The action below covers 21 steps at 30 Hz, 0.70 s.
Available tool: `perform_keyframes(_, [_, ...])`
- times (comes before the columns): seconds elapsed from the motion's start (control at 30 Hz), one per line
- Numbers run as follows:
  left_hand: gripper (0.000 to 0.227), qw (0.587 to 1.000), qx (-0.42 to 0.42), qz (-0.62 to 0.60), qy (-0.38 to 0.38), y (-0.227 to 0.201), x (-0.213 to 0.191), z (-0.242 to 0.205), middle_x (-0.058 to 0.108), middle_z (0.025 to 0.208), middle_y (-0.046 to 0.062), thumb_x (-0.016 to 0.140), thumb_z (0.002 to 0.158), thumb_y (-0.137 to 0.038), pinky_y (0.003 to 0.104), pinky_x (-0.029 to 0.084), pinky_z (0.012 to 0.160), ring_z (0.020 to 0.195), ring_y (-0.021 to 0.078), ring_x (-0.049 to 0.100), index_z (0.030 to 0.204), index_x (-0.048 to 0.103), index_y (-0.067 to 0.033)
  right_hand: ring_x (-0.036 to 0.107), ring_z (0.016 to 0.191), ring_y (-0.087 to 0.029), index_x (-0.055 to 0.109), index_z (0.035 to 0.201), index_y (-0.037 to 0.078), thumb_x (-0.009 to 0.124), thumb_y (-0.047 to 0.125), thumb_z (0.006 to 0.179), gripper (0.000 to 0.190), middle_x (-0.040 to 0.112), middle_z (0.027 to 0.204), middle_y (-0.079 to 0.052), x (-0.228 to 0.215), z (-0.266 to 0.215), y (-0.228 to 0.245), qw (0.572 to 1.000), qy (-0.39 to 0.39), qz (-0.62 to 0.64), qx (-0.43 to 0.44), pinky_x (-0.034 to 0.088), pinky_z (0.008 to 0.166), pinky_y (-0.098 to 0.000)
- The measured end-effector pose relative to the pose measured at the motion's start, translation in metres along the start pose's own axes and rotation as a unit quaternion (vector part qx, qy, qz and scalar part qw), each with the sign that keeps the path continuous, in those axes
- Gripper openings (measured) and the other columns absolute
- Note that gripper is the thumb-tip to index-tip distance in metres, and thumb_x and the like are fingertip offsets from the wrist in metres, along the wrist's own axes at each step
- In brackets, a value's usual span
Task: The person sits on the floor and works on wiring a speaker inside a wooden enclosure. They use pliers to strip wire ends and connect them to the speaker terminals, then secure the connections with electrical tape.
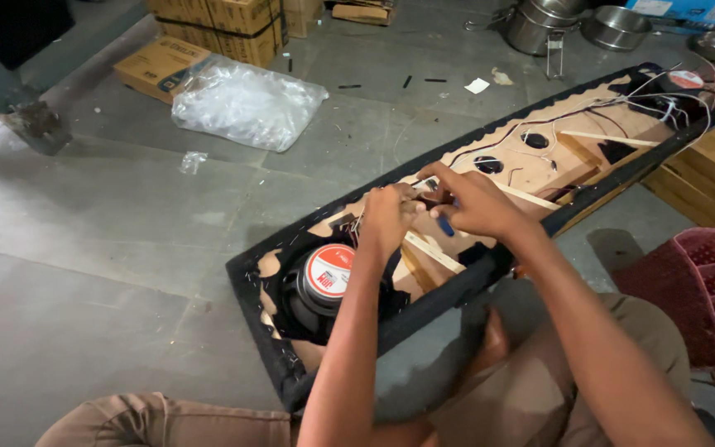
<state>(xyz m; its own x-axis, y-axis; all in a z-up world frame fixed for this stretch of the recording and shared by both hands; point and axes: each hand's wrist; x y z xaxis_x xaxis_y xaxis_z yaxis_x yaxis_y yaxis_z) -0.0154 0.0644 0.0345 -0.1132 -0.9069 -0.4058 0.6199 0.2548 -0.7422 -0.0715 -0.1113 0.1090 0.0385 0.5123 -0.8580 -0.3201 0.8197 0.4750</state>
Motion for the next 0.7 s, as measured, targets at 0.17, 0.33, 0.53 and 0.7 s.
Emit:
perform_keyframes(0.17, [0.007,0.978,-0.004,0.208,0.023,-0.012,0.017,-0.006,0.071,0.082,0.026,0.068,0.080,-0.001,0.050,0.056,0.071,0.083,0.0425,0.071,0.086,0.072,-0.0006,0.070,0.078,-0.036,0.058,0.123,0.009,0.067,-0.002,0.073,0.052,0.070,0.083,-0.017,0.019,0.007,-0.015,0.997,-0.064,0.003,-0.034,0.053,0.068,-0.0449])
perform_keyframes(0.33, [0.020,0.978,0.049,0.203,-0.002,-0.013,0.036,-0.009,0.072,0.086,0.023,0.068,0.078,-0.003,0.051,0.057,0.072,0.082,0.0419,0.071,0.097,0.067,-0.0010,0.071,0.082,-0.035,0.075,0.103,0.010,0.067,0.003,0.072,0.032,0.074,0.087,-0.016,0.025,0.010,-0.042,0.991,-0.071,-0.106,-0.050,0.055,0.077,-0.0438])
perform_keyframes(0.53, [0.061,0.976,-0.086,0.200,0.018,-0.011,0.024,-0.006,0.072,0.087,0.021,0.071,0.084,-0.009,0.049,0.057,0.071,0.083,0.0404,0.072,0.141,0.050,-0.0062,0.070,0.087,-0.035,0.080,0.103,0.016,0.066,0.020,0.085,0.022,0.075,0.089,-0.014,0.018,0.006,-0.047,0.984,-0.013,-0.172,0.040,0.051,0.078,-0.0473])
perform_keyframes(0.7, [0.082,0.969,-0.120,0.204,0.068,-0.021,0.015,-0.005,0.073,0.097,0.017,0.085,0.077,-0.041,0.051,0.055,0.075,0.088,0.0378,0.072,0.146,0.047,-0.0203,0.071,0.094,-0.031,0.078,0.103,0.017,0.063,0.023,0.084,0.025,0.077,0.094,-0.010,0.017,0.007,-0.035,0.976,0.031,-0.216,0.023,0.047,0.078,-0.0513])
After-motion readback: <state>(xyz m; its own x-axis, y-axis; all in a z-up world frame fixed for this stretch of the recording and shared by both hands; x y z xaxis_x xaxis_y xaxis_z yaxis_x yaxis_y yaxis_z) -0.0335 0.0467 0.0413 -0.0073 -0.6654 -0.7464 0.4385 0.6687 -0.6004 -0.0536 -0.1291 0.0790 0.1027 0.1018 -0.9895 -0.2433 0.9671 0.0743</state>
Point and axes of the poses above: each hand's wrist, its own z-axis towards the middle knuckle, its own x-axis out of the palm, y = z × x
